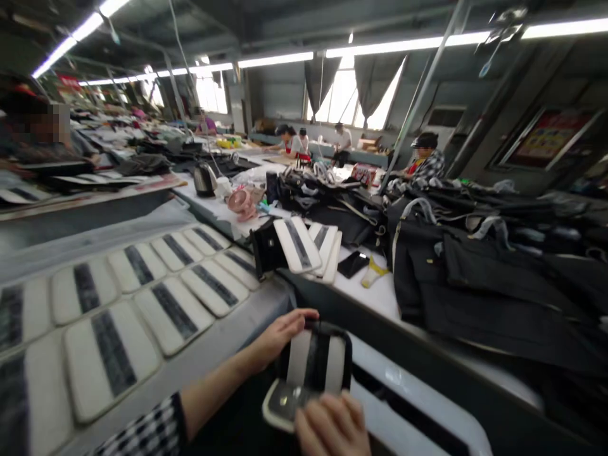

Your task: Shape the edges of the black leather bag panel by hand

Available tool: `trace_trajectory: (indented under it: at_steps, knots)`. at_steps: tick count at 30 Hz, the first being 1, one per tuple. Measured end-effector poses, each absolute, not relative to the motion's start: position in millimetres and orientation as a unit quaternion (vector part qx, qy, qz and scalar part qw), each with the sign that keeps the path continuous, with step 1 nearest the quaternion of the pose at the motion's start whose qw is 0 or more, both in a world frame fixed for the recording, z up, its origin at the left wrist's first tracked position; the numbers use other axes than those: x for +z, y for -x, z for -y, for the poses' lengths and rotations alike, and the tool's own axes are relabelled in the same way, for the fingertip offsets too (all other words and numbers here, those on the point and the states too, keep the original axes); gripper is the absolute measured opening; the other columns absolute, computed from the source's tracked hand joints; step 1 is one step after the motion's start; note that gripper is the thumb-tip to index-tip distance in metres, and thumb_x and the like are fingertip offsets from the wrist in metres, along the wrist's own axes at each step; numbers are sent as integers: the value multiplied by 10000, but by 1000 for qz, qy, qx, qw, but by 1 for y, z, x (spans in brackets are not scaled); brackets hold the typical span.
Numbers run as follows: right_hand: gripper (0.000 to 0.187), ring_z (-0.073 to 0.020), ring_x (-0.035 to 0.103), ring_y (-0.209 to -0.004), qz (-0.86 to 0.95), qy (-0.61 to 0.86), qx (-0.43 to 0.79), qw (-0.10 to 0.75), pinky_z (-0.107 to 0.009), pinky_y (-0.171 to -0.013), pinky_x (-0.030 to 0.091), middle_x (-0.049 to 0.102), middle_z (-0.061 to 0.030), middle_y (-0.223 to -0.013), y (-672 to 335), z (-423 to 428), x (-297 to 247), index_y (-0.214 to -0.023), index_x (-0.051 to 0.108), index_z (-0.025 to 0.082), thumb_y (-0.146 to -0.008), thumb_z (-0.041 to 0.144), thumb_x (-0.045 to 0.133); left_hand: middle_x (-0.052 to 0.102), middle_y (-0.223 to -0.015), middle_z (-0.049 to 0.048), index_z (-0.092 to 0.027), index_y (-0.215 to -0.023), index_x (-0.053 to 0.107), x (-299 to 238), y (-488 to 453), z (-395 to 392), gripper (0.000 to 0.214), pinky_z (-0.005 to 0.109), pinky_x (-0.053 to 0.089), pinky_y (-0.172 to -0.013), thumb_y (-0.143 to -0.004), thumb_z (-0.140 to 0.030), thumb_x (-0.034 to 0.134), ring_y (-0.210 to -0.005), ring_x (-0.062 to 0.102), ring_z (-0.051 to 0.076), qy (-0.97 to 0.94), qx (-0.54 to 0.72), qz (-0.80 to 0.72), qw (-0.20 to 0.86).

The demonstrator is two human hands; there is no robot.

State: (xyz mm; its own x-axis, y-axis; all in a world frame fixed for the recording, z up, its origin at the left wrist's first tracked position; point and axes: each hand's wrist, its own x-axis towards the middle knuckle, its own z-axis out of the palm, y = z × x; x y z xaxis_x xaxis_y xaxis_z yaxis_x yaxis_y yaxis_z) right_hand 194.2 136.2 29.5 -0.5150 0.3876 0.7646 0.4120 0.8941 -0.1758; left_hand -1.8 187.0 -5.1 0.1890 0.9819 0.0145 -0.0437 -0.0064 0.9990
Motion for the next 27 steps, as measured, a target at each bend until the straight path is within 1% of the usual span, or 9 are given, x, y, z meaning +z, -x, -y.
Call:
trace_trajectory:
  at_steps: [3, 6, 9, 12, 17, 21, 23, 25, 27]
  knots:
    - [242, -224, 606, -1013, 871, 279, 83, 396, -453, -904, 383, 720, 10, -985, -200, -140, 24, -992, 651, 251, -919, 89, 487, 629, -1249, 109, -193, -1202, 639, -20, -7, -182, 590, 377, 427, -982, -920, -658, 410, -1111, 576, 263, -414, 564, -393, 597]
    - [163, -249, 520, -1201, 863, 297, 138, 383, -493, -1005, 332, 712, 33, -1101, -193, -164, 18, -966, 648, 275, -921, 138, 570, 653, -1139, 132, -171, -1229, 611, -27, -9, -179, 709, 316, 484, -774, -883, -740, 368, -917, 624, 228, -344, 566, -355, 660]
    - [122, -245, 475, -1284, 835, 326, 179, 406, -505, -1050, 348, 701, 39, -1156, -183, -184, 12, -965, 663, 294, -925, 201, 594, 666, -1043, 128, -157, -1260, 597, -27, -8, -177, 771, 272, 460, -680, -872, -767, 330, -818, 619, 198, -341, 564, -347, 667]
    - [119, -247, 476, -1301, 812, 356, 191, 422, -516, -1065, 362, 710, 37, -1144, -176, -192, 5, -966, 681, 301, -914, 227, 604, 670, -1044, 106, -178, -1254, 607, -27, -6, -177, 766, 285, 474, -735, -874, -772, 309, -862, 619, 205, -359, 564, -351, 656]
    - [108, -253, 499, -1283, 785, 400, 198, 430, -511, -1063, 366, 723, 21, -1113, -168, -195, -1, -888, 691, 279, -898, 227, 597, 586, -1316, 86, -191, -1164, 654, -26, -9, -178, 703, 343, 447, -964, -894, -744, 314, -1162, 549, 272, -380, 587, -337, 630]
    - [104, -264, 515, -1260, 774, 420, 199, 430, -506, -1050, 362, 727, 0, -1104, -164, -197, -2, -846, 681, 260, -889, 233, 589, 603, -1293, 91, -184, -1166, 649, -23, -10, -178, 689, 358, 449, -970, -910, -722, 302, -1162, 552, 280, -402, 586, -354, 609]
    - [100, -268, 529, -1237, 774, 429, 189, 427, -506, -1036, 360, 729, -6, -1100, -164, -198, -4, -844, 676, 255, -887, 242, 586, 607, -1284, 97, -185, -1196, 634, -20, -9, -177, 594, 359, 450, -966, -944, -644, 356, -1164, 551, 279, -435, 577, -376, 580]
    - [98, -269, 539, -1214, 775, 436, 179, 422, -502, -1019, 363, 728, -11, -1102, -164, -200, -7, -845, 671, 251, -888, 253, 583, 587, -1316, 94, -190, -1242, 609, -19, -8, -176, 461, 361, 430, -1000, -942, -521, 494, -1195, 536, 280, -480, 564, -395, 543]
    - [91, -265, 544, -1192, 775, 441, 172, 418, -494, -1007, 371, 724, -14, -1103, -164, -202, -9, -854, 668, 248, -888, 254, 584, 576, -1333, 84, -207, -1308, 564, -19, -10, -174, 450, 368, 394, -1051, -903, -397, 608, -1215, 527, 277, -510, 551, -412, 516]
